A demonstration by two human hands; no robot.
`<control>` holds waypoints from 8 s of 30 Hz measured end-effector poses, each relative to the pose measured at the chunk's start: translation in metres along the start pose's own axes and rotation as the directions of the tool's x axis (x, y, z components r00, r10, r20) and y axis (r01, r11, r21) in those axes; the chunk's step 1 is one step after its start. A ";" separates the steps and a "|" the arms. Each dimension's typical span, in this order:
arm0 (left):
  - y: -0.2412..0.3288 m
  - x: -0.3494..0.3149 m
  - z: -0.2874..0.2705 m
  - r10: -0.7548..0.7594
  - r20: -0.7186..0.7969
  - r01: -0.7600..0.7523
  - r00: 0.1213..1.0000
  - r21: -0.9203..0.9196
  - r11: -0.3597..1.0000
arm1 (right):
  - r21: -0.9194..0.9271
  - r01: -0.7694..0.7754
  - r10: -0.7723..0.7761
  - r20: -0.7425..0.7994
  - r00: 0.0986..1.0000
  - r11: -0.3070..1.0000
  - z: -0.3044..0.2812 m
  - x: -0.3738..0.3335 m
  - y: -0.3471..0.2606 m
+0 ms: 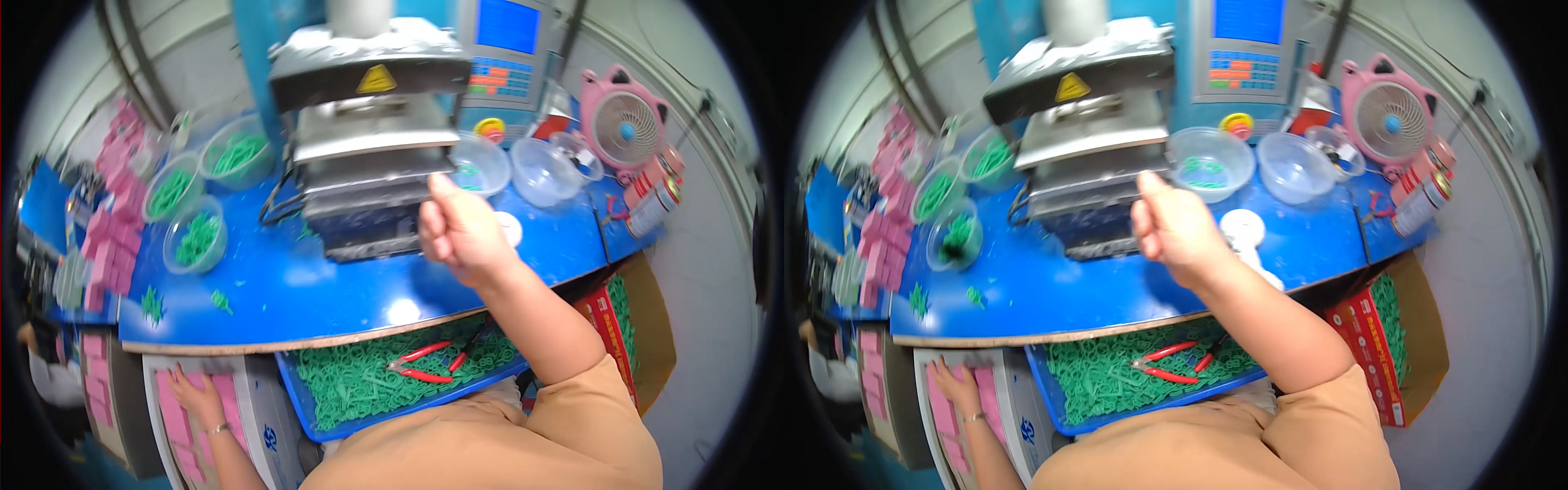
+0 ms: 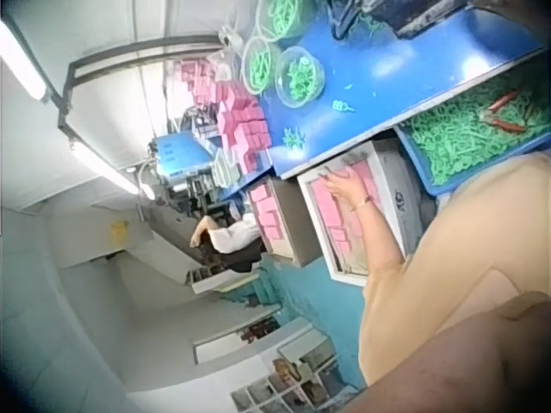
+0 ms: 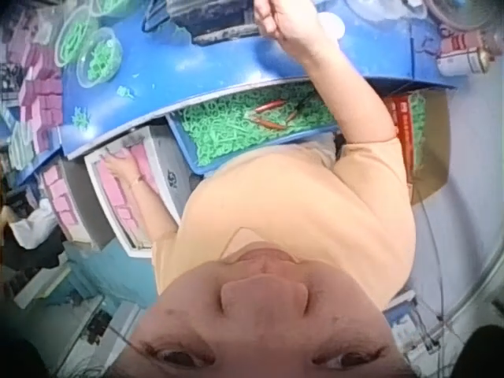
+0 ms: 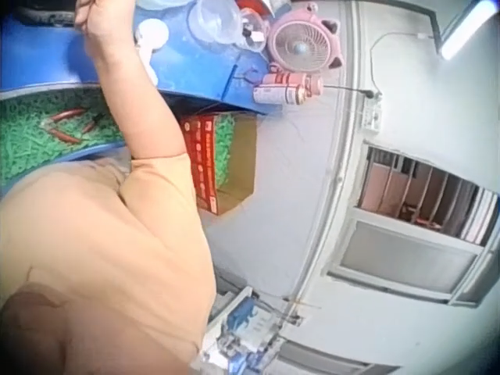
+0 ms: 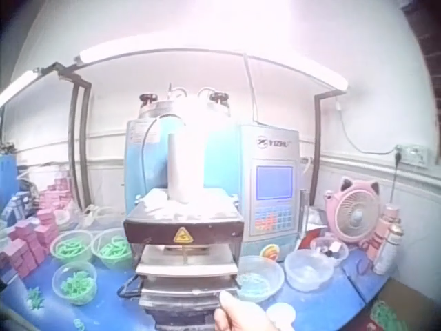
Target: The recorder assembles small green plastic components into silicone molds and uses a wax injection machine to fill them.
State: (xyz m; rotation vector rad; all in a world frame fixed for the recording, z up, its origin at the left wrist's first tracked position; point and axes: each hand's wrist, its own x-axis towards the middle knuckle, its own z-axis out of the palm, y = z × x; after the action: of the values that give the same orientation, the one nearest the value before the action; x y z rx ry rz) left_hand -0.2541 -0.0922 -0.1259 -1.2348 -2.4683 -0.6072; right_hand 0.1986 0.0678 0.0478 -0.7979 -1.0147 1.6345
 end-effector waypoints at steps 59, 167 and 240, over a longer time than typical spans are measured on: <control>0.292 -0.037 -0.106 0.792 0.258 -0.106 0.553 -0.921 0.374 | -0.692 0.277 -0.137 0.252 0.958 0.666 0.007 -0.044 0.055; 0.238 -0.055 -0.133 0.812 0.571 0.970 0.121 -0.240 0.024 | -0.987 -0.117 -0.352 -0.071 0.933 -0.109 -0.022 -0.059 0.041; 0.218 -0.081 -0.129 0.719 0.683 0.987 0.125 -0.009 -0.163 | -0.379 -0.121 0.294 0.439 0.849 0.917 -0.033 -0.082 0.036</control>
State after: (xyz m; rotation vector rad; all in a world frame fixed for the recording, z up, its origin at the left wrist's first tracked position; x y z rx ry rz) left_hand -0.0188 -0.0947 -0.0015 0.2189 0.5721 0.9455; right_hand 0.2350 -0.0079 0.0032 -0.7515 -1.6539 1.9357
